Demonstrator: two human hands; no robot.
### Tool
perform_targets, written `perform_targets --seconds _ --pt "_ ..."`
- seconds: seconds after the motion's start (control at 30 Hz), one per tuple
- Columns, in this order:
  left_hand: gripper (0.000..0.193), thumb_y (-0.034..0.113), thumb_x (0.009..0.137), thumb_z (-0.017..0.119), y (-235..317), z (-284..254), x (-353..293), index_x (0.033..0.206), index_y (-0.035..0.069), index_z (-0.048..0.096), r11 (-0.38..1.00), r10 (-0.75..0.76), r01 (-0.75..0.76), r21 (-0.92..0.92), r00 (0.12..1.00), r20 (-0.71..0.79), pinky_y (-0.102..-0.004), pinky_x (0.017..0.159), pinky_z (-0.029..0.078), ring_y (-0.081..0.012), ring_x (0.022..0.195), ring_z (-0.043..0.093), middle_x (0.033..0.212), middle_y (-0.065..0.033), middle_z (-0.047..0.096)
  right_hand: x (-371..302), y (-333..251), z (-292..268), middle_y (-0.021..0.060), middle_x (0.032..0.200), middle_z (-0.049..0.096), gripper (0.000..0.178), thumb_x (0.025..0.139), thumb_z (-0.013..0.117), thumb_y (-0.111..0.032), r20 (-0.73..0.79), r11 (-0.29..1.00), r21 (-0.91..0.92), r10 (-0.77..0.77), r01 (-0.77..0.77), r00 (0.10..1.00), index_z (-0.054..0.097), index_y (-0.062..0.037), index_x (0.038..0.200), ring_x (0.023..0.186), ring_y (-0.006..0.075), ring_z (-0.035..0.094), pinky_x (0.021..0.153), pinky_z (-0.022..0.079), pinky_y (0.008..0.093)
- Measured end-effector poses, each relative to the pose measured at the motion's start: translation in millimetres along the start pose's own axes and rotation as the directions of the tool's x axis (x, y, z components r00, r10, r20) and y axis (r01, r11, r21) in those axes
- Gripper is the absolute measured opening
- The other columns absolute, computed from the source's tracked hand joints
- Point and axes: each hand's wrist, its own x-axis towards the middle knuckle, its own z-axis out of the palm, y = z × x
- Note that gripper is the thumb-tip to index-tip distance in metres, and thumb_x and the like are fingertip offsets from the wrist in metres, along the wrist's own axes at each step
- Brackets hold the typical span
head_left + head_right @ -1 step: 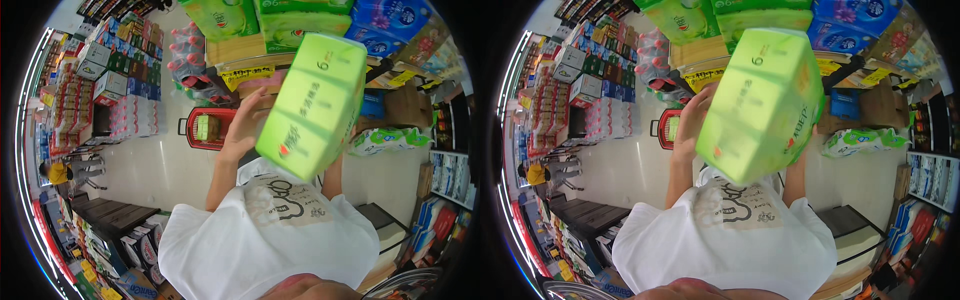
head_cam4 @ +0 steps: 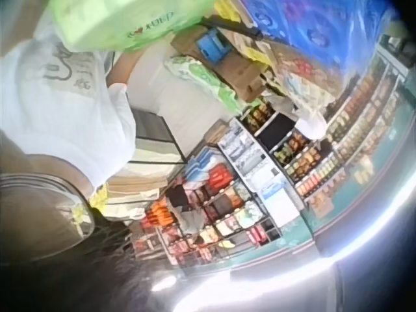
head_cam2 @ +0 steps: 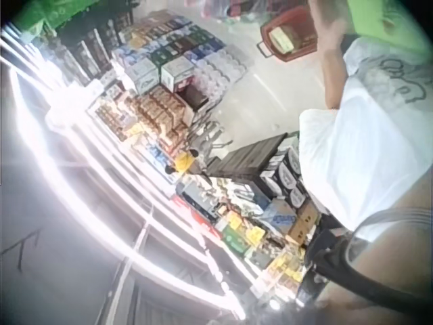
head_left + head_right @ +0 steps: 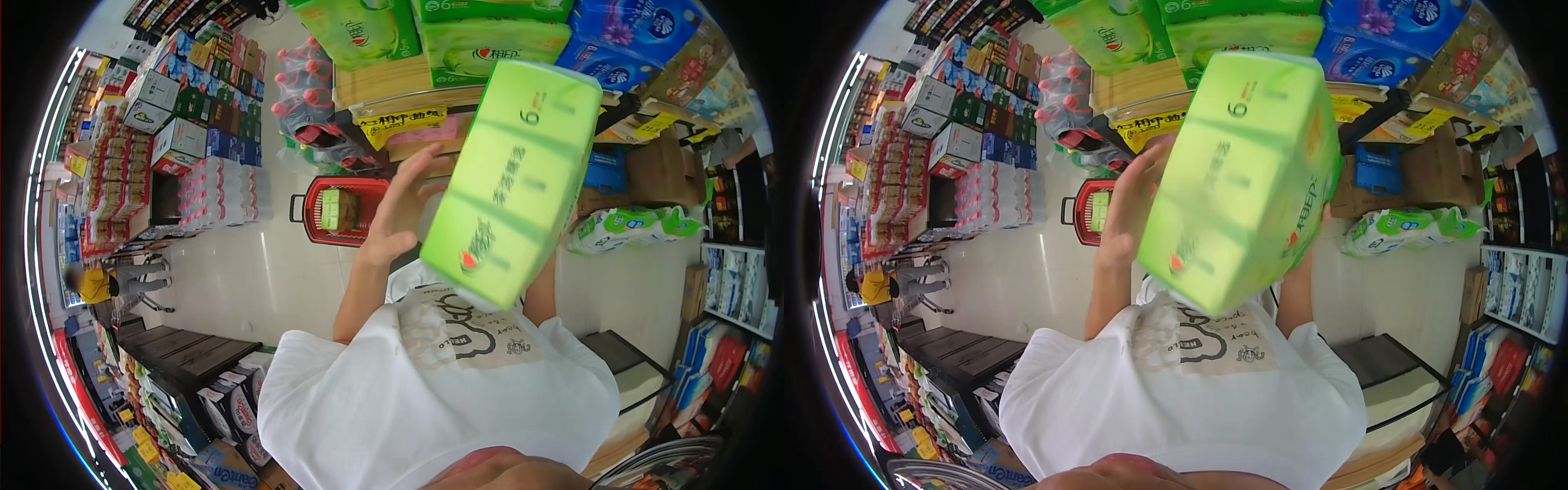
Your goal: Scanning various paper products and packages using a handheld barcode scanner and placing them into a shopping basket.
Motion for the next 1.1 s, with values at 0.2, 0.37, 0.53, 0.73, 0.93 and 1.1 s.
perform_targets --seconds 0.2,0.37,0.53,0.73,0.93,1.1 --pt "0.099 0.051 0.074 0.075 16 13 -13 0.151 0.01 0.029 0.998 0.056 -0.062 0.03 0.983 0.176 -0.051 0.113 0.018 -0.0347 0.145 0.012 0.156 -0.0186 0.009 -116 -6 -10 0.0105 0.118 0.06 0.067 0.083 0.069 -0.047 0.003 0.995 -0.053 0.087 -0.087 0.996 0.05 -0.0024 0.13 0.103 0.025 0.062 0.087 0.052 0.0388" --pt "0.095 0.05 0.076 0.075 20 31 -31 0.151 0.012 0.03 0.994 0.107 -0.107 -0.009 0.988 0.108 -0.053 0.115 0.013 -0.037 0.147 0.003 0.157 -0.0189 0.002 -114 -10 -5 0.0107 0.117 0.06 0.065 0.083 0.069 -0.045 -0.011 0.987 -0.083 0.139 -0.14 0.99 0.051 -0.0022 0.129 0.101 0.0242 0.062 0.086 0.053 0.0377" --pt "0.097 0.052 0.077 0.072 44 6 -10 0.151 0.008 0.028 0.999 0.041 -0.041 -0.004 0.995 -0.091 -0.0494 0.115 0.02 -0.036 0.145 0.018 0.154 -0.0199 0.018 -12 15 53 0.0108 0.115 0.061 0.063 0.084 0.069 -0.044 -0.005 0.972 -0.099 0.215 -0.214 0.977 0.052 -0.002 0.127 0.1 0.0234 0.063 0.085 0.053 0.0365" --pt "0.095 0.052 0.083 0.065 31 -36 -34 0.15 0.001 0.022 0.947 -0.212 0.283 0.15 0.904 -0.371 -0.0393 0.115 0.023 -0.0278 0.14 0.03 0.155 -0.0167 0.026 3 -12 40 0.0109 0.114 0.061 0.06 0.084 0.069 -0.043 0.015 0.935 -0.155 0.325 -0.318 0.946 0.053 -0.0018 0.126 0.098 0.0226 0.063 0.084 0.053 0.0353" --pt "0.068 0.036 0.088 0.062 -29 -99 -92 0.142 0.003 0.039 0.653 -0.74 0.665 -0.362 0.46 -0.491 -0.0395 0.102 0.042 -0.0269 0.124 0.05 0.138 -0.015 0.05 7 -19 27 0.0133 0.109 0.062 0.054 0.085 0.072 -0.033 -0.018 0.744 -0.663 0.096 -0.084 0.995 0.053 -0.0008 0.123 0.095 0.0196 0.064 0.076 0.053 0.0312" --pt "0.058 0.037 0.09 0.057 -36 -91 -80 0.137 0.003 0.047 0.695 -0.717 0.469 -0.545 0.513 -0.473 -0.0425 0.094 0.05 -0.03 0.111 0.06 0.127 -0.0157 0.059 -11 -26 44 0.0144 0.119 0.057 0.058 0.09 0.064 -0.03 0.108 0.923 -0.364 0.171 -0.121 0.979 0.041 -0.0006 0.134 0.1 0.0223 0.061 0.078 0.054 0.0317"
